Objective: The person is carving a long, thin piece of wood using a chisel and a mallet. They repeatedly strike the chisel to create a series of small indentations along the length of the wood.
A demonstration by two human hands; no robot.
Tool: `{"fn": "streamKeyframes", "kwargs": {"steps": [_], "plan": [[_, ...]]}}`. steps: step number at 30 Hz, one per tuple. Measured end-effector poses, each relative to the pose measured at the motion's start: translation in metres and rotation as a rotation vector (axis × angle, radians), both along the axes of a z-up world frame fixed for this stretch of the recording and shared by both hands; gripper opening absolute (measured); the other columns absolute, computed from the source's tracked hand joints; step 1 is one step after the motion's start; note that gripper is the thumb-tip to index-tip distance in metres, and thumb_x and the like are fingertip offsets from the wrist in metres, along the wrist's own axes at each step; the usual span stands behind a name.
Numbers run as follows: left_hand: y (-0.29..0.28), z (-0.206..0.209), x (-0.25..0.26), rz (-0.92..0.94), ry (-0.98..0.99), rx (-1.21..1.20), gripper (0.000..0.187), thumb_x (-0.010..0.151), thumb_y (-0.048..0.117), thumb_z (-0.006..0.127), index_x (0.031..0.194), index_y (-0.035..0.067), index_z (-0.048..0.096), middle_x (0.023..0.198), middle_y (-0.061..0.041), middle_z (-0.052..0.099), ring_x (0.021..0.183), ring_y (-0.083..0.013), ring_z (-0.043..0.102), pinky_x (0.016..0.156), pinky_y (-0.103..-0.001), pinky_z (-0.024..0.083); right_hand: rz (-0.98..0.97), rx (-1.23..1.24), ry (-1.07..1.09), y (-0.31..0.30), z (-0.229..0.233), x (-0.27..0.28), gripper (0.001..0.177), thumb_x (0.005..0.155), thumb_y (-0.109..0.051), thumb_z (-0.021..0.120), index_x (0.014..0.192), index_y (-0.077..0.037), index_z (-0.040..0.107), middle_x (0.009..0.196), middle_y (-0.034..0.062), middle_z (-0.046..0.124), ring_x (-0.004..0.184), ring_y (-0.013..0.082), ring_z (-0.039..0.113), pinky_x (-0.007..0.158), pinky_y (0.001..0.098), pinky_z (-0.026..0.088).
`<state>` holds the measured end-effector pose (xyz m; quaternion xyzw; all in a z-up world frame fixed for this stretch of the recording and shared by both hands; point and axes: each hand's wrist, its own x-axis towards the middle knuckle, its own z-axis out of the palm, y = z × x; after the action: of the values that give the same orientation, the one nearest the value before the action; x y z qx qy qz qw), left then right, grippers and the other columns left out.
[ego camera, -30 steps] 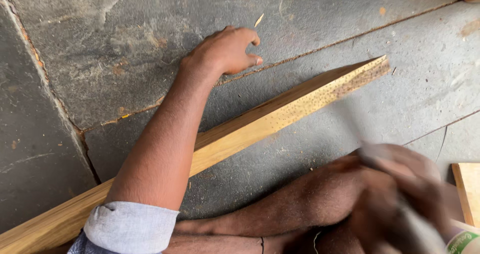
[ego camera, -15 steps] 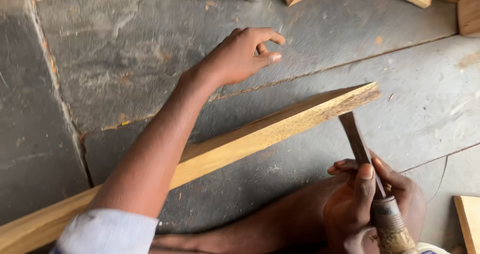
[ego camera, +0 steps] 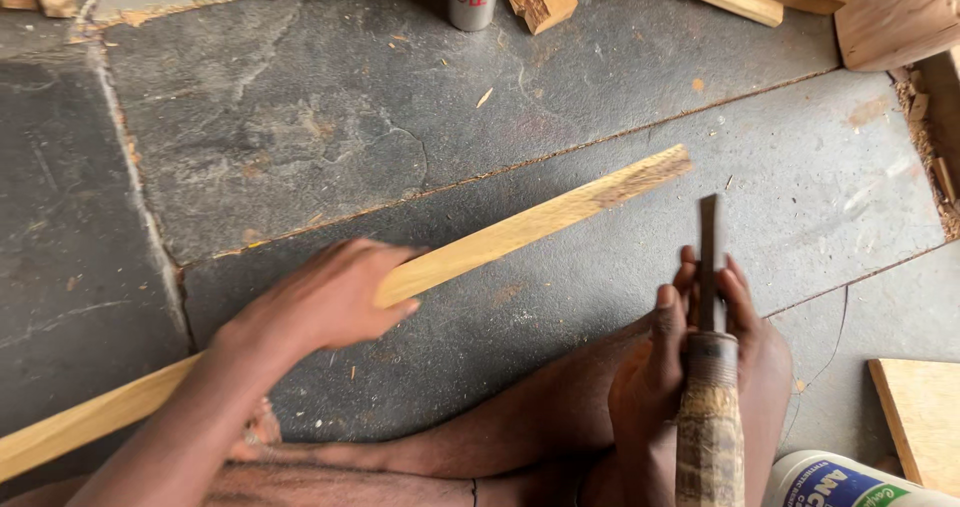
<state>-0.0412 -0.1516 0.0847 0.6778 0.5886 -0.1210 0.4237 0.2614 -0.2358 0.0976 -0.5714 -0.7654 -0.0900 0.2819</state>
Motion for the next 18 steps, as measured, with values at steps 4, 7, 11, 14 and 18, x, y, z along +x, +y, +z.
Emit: {"fn": "streamKeyframes", "kwargs": {"steps": [4,7,11,14,18], "plan": [[0.004,0.001,0.034,-0.083,-0.179,0.096,0.039,0.087,0.020,0.069,0.126,0.021,0.070,0.104,-0.010,0.079,0.091,-0.0256,0.077,0.085,-0.043,0.061,0.002,0.112,0.907,0.000,-0.030,-0.019,0.037,0.114,-0.005,0.051,0.144,0.007,0.032,0.144,0.0289,0.055,0.133,0.0294,0.061,0.119,0.0355,0.052],[0.005,0.000,0.057,-0.129,-0.182,0.146,0.038,0.086,0.009,0.065,0.121,0.019,0.074,0.106,-0.010,0.079,0.095,-0.0272,0.076,0.087,-0.045,0.060,0.031,0.113,0.880,-0.006,-0.021,-0.019,0.025,0.118,-0.006,0.055,0.136,0.005,0.041,0.133,0.0251,0.061,0.123,0.0248,0.067,0.113,0.0303,0.055],[0.004,-0.002,0.065,-0.067,-0.209,0.159,0.062,0.079,0.005,0.067,0.137,0.027,0.062,0.126,-0.005,0.070,0.107,-0.0270,0.070,0.091,-0.047,0.057,-0.101,0.133,0.580,-0.011,0.009,-0.027,0.009,0.106,-0.004,0.060,0.112,0.002,0.056,0.097,0.0157,0.075,0.091,0.0206,0.072,0.087,0.0288,0.053],[0.008,-0.010,0.064,-0.084,-0.215,0.072,0.068,0.079,0.004,0.066,0.143,0.025,0.055,0.127,-0.006,0.068,0.108,-0.0246,0.071,0.092,-0.043,0.060,-0.044,-0.072,0.767,-0.024,0.035,-0.034,0.010,0.111,-0.004,0.058,0.116,0.003,0.054,0.105,0.0194,0.072,0.093,0.0187,0.071,0.089,0.0261,0.055],[0.015,-0.021,0.064,-0.083,-0.299,0.127,0.065,0.081,0.004,0.066,0.143,0.021,0.058,0.124,-0.009,0.069,0.107,-0.0253,0.071,0.090,-0.042,0.062,-0.082,-0.144,0.839,-0.034,0.042,-0.035,0.008,0.111,-0.002,0.056,0.116,0.003,0.053,0.105,0.0209,0.072,0.097,0.0210,0.073,0.093,0.0288,0.058]]}}
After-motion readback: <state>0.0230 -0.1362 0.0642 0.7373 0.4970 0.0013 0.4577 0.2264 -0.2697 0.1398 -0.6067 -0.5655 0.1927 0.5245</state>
